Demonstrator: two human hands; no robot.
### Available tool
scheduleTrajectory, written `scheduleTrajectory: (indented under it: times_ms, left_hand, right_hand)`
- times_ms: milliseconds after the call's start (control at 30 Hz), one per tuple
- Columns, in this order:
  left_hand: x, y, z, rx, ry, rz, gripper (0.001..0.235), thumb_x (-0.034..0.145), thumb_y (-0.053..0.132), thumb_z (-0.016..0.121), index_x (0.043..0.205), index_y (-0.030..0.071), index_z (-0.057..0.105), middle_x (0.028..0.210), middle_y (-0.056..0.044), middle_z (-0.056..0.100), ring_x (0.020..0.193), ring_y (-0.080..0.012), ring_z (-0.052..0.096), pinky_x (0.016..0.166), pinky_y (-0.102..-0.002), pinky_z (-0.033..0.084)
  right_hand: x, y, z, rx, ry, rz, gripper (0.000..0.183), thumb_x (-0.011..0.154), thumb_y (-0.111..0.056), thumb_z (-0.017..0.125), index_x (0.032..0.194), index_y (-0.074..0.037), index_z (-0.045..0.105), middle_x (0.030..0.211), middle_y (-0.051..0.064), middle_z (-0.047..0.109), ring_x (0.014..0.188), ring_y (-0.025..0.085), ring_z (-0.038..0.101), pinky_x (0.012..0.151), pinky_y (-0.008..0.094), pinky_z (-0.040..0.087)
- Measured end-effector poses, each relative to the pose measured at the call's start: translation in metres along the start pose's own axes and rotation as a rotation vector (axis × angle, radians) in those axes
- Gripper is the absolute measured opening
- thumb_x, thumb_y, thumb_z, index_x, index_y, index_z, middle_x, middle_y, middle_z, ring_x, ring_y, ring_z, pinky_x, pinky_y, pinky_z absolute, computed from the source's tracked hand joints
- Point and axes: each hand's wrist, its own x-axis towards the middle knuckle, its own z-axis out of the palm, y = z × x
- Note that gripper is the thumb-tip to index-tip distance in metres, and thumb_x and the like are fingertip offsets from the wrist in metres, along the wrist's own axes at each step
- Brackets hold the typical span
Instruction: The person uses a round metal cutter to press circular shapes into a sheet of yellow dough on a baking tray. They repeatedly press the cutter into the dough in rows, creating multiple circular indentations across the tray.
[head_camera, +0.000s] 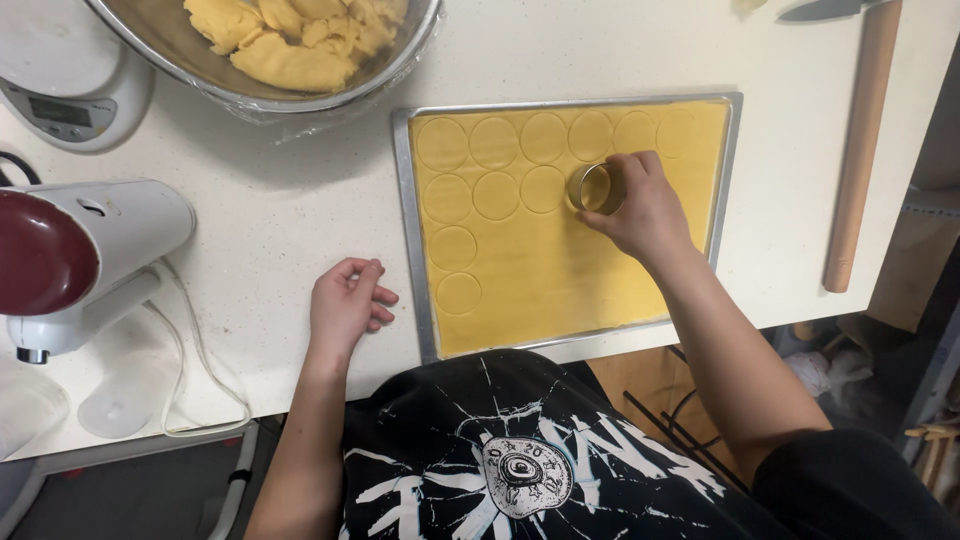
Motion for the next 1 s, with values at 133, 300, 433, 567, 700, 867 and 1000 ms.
scheduleTrajectory:
  times_ms: [133,300,433,567,700,867,1000]
  left_hand:
    - [-0.0009,-0.0002,-0.0001,0.002,-0.004,-0.008,0.025,0.100,0.028,0.059,0.101,0.005,0.068,0.070,-0.009,0.073,0.048,-0.0129,0.065,0.040,-0.024,0.044]
    - [-0.0018,0.0024,0.0010,-0.011,-0.004,-0.007,0.025,0.101,0.028,0.059,0.101,0.005,0.068,0.070,-0.009,0.073,0.048,-0.0128,0.065,0.039,-0.024,0.044]
    - [-0.0047,0.0051,0.0007,0.007,0.001,-0.013,0.025,0.101,0.028,0.059,0.101,0.005,0.068,0.070,-0.009,0.073,0.048,-0.0125,0.065,0.039,-0.024,0.044]
    - [-0.0052,0.0066,0.0007,0.005,-0.001,-0.012,0.025,0.101,0.027,0.059,0.101,0.005,0.068,0.070,-0.009,0.073,0.048,-0.0124,0.065,0.039,-0.023,0.044]
    - [-0.0043,0.0051,0.0004,0.003,-0.003,-0.010,0.025,0.101,0.028,0.059,0.101,0.004,0.068,0.070,-0.009,0.073,0.048,-0.0124,0.065,0.039,-0.024,0.044]
    - [-0.0024,0.0029,-0.0006,-0.016,-0.012,-0.008,0.025,0.101,0.028,0.059,0.101,0.004,0.068,0.070,-0.008,0.073,0.048,-0.0123,0.065,0.040,-0.024,0.044]
    - [-0.0031,0.0021,-0.0002,-0.011,-0.009,-0.003,0.025,0.101,0.027,0.059,0.101,0.004,0.068,0.070,-0.009,0.072,0.048,-0.0125,0.065,0.039,-0.024,0.044]
  right_hand:
    - [0.0008,-0.0005,0.0028,0.027,0.023,-0.007,0.075,0.072,-0.029,0.093,0.132,0.000,0.058,0.131,0.015,0.055,0.114,0.032,0.063,0.095,0.040,0.056]
    - [0.0022,-0.0021,0.0047,0.014,0.023,-0.019,0.077,0.072,-0.030,0.093,0.133,0.002,0.057,0.131,0.017,0.054,0.115,0.034,0.062,0.095,0.041,0.055]
    - [0.0037,-0.0041,0.0050,0.006,0.011,-0.003,0.079,0.072,-0.031,0.093,0.134,0.003,0.056,0.131,0.017,0.054,0.115,0.033,0.062,0.095,0.041,0.055]
    - [0.0037,-0.0039,0.0049,0.009,0.009,0.002,0.079,0.072,-0.031,0.093,0.134,0.003,0.056,0.130,0.017,0.054,0.115,0.033,0.062,0.095,0.041,0.055]
    - [0.0027,-0.0029,0.0047,0.019,0.012,0.011,0.077,0.072,-0.030,0.092,0.133,0.002,0.058,0.131,0.017,0.054,0.115,0.033,0.062,0.096,0.040,0.055]
    - [0.0029,-0.0012,0.0058,0.016,0.019,0.001,0.078,0.072,-0.029,0.093,0.133,0.002,0.057,0.130,0.017,0.054,0.115,0.033,0.062,0.095,0.041,0.055]
    - [0.0034,-0.0001,0.0068,0.002,0.010,0.012,0.078,0.072,-0.030,0.093,0.133,0.002,0.057,0.130,0.017,0.054,0.114,0.033,0.063,0.095,0.041,0.055]
